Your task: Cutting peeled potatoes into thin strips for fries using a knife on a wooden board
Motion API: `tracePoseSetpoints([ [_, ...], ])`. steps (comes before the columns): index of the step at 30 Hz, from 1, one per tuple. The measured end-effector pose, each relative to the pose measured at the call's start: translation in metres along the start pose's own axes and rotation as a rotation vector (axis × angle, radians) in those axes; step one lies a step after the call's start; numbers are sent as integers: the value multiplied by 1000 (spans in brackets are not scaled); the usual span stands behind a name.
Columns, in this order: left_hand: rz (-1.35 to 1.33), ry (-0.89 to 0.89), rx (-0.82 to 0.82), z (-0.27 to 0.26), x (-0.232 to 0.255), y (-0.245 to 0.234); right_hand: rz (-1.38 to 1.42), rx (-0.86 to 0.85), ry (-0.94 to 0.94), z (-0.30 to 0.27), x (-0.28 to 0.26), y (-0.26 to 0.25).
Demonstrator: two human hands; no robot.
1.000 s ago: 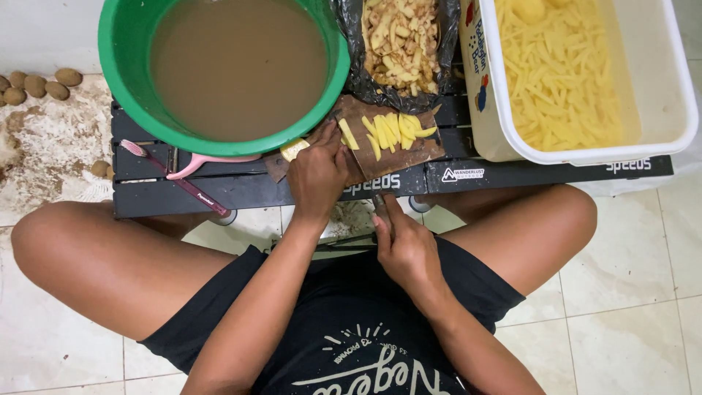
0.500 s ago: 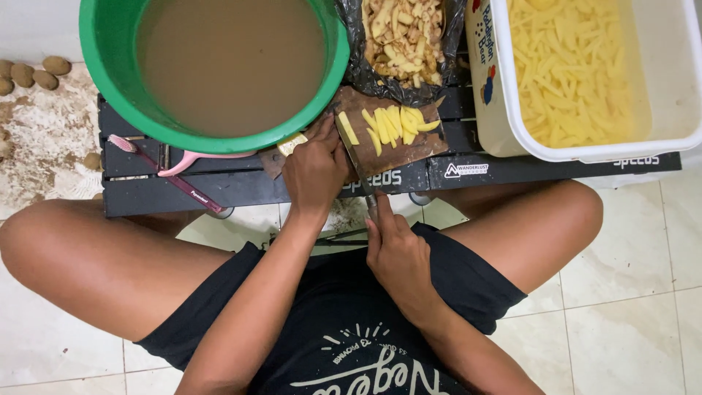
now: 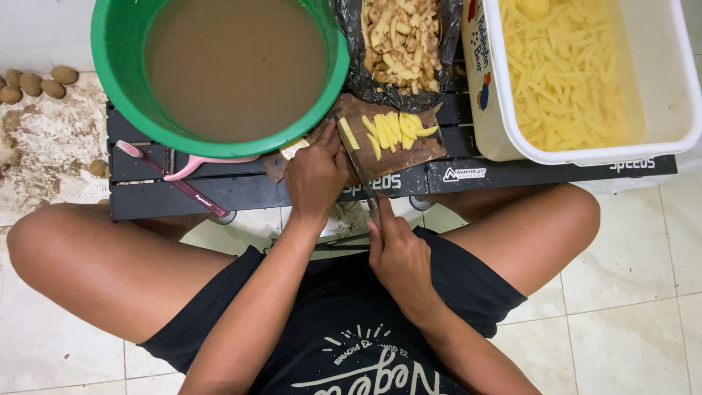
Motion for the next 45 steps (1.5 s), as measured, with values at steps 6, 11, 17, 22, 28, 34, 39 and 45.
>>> tracePoseSetpoints([
  [6,18,-4,5,-1,7,-7,-19,-8,11,-2,2,7],
  [11,35,-6,-1,1,0,0,3,-20,21,-1,3,8],
  [17,30,20,29,-6,16,-14,-18,-12,21,0,0,8],
  [22,56,39,38,0,10,-10,-36,-15,27,3,4,12],
  [28,119,-53,-41,3,4,-1,103,-255,108,12,13,21],
  [34,176,-115,-109,12,-1,11,156,-393,156,16,21,31],
  [39,206,-145,-164,12,4,8,241,-270,65,11,10,-3],
  [45,183,-180,-176,11,-3,9,307,-497,252,-17,17,-8],
])
Point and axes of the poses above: each hand's wrist, its own z-axis towards the middle knuckle, its own y-axis out of the palm, x = y × z, the point moved 10 cm from there along z, towards the middle knuckle, and after that the axes turned 14 degrees about -x, right-handed, at the moved point
